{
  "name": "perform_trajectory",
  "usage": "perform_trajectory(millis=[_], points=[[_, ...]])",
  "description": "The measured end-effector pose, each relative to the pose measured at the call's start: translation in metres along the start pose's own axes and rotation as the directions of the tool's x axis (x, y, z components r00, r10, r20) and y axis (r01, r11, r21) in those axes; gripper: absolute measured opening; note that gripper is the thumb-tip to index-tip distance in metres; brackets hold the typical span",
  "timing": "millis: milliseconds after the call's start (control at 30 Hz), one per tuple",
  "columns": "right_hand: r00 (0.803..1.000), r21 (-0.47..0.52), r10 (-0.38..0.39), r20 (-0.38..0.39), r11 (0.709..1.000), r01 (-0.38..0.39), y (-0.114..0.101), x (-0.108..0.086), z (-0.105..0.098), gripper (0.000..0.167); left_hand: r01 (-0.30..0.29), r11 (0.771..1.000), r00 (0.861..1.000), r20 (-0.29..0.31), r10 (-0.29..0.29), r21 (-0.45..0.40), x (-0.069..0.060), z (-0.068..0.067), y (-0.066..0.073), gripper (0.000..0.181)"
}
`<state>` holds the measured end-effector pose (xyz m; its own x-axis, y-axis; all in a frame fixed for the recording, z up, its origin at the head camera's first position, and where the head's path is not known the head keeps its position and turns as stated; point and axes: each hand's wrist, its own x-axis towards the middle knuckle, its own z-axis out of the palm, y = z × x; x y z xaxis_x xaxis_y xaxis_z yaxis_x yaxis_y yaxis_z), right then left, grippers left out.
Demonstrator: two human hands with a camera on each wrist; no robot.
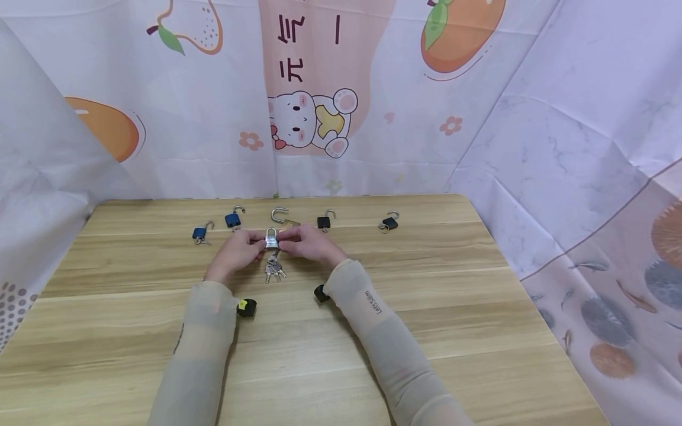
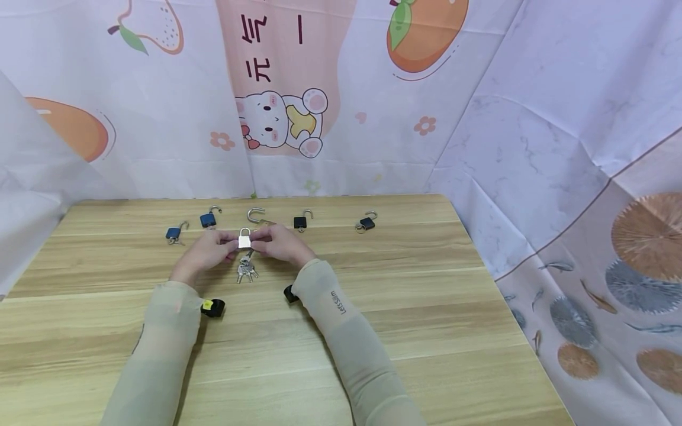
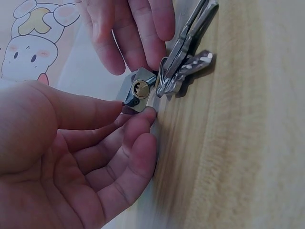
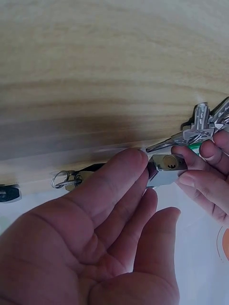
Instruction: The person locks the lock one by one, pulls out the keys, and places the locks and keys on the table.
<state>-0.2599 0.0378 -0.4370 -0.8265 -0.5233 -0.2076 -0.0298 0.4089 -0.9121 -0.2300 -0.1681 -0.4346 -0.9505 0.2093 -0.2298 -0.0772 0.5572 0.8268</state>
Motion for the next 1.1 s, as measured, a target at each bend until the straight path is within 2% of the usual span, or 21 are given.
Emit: perform_trajectory(millis=[300, 467, 733, 1100], points=[[1.000, -0.082, -0.009, -0.004, 0.997, 0.009, 0.0010, 0.0007, -0.0007, 0.032, 0.032, 0.997, 0.999, -0.032, -0.030, 0.073, -0.0016, 0.0021, 0.0020, 0.036], [1.000, -0.075, -0.014, 0.005, 0.997, 0.014, 0.0022, 0.0015, 0.0001, 0.033, 0.033, 0.995, 0.999, -0.038, -0.030, 0.099, -0.0016, 0.0020, 0.0022, 0.037], [1.000, -0.032, -0.006, 0.013, 0.999, 0.006, 0.0031, 0.0022, 0.0018, 0.036, -0.008, 0.987, 0.998, -0.054, 0.017, 0.162, -0.0016, 0.0020, 0.0008, 0.035], [1.000, 0.030, -0.001, 0.014, 1.000, 0.000, 0.0035, 0.0026, 0.0027, 0.040, 0.005, 0.986, 0.998, -0.064, 0.006, 0.166, -0.0010, 0.0015, 0.0015, 0.036]])
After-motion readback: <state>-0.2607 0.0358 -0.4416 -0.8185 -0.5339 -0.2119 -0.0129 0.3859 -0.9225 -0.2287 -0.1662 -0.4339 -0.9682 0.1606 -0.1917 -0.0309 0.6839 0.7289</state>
